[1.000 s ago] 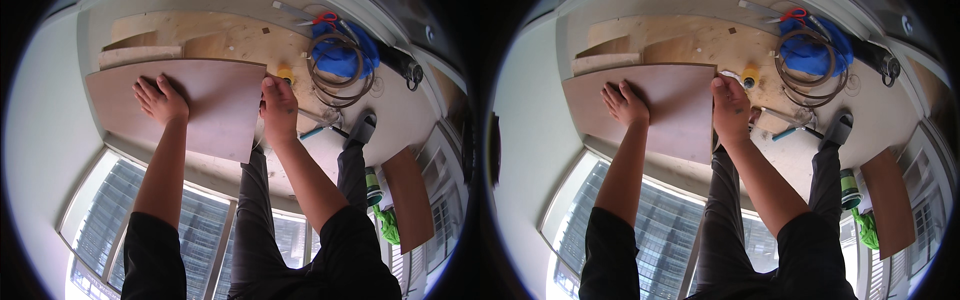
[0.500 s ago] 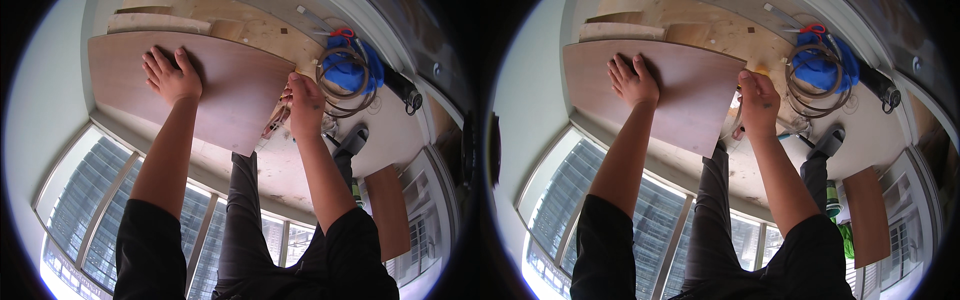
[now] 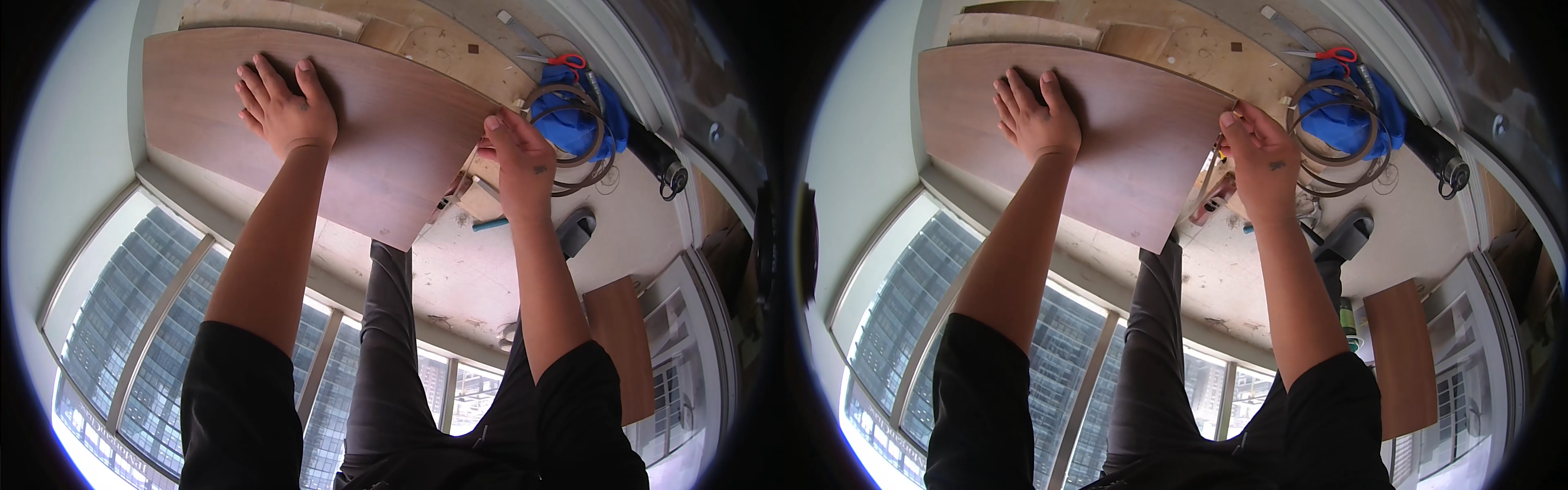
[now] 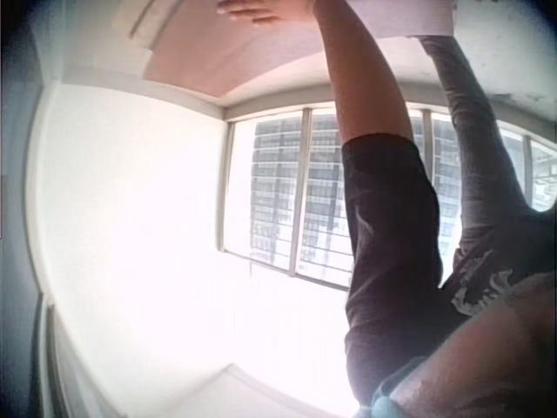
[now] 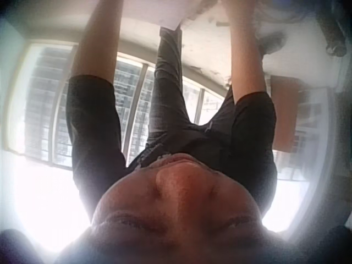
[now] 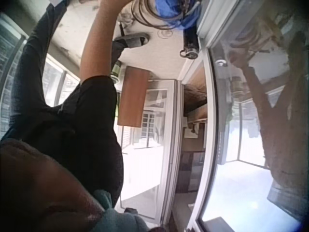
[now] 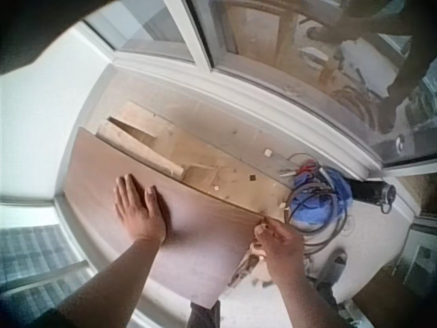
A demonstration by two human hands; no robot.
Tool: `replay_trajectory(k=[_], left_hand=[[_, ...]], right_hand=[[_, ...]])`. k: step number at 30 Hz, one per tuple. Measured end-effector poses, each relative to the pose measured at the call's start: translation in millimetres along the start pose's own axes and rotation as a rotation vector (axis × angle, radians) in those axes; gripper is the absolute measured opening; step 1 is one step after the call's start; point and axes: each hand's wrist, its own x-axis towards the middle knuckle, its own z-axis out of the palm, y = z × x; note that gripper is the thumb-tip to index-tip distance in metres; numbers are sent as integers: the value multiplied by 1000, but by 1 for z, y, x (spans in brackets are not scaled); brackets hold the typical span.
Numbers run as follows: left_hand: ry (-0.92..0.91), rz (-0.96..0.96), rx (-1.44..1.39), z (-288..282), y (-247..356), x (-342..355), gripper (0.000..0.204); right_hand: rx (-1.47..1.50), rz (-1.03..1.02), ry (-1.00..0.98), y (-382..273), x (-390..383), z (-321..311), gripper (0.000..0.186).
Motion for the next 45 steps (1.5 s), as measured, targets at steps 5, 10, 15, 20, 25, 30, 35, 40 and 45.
replay_trajectory(k=[5, 10, 15, 20, 25, 30, 35, 40, 45], left_hand=[[-12, -2, -12, 0, 2, -1, 78], [-7, -1, -16, -1, 2, -1, 79], [-6, 2, -9, 0, 0, 0, 79], [-6, 5, -1, 0, 2, 0, 78], [1, 1, -7, 0, 0, 0, 78], [1, 7, -8, 0, 1, -1, 77], [0, 6, -6, 0, 0, -1, 78], [2, 6, -6, 1, -1, 0, 78], [-2, 7, -14, 1, 0, 0, 78]], right_hand=[[56, 32, -48, 2, 3, -5, 39], [115, 62, -41, 1, 2, -3, 38], [121, 75, -25, 0, 2, -1, 39], [140, 83, -26, 0, 3, -3, 39], [138, 94, -31, 0, 3, -3, 38], [176, 91, -24, 4, 4, -3, 38], [174, 103, -9, 4, 4, -2, 38], [167, 114, -9, 2, 3, 0, 38], [179, 115, -13, 1, 4, -2, 37]])
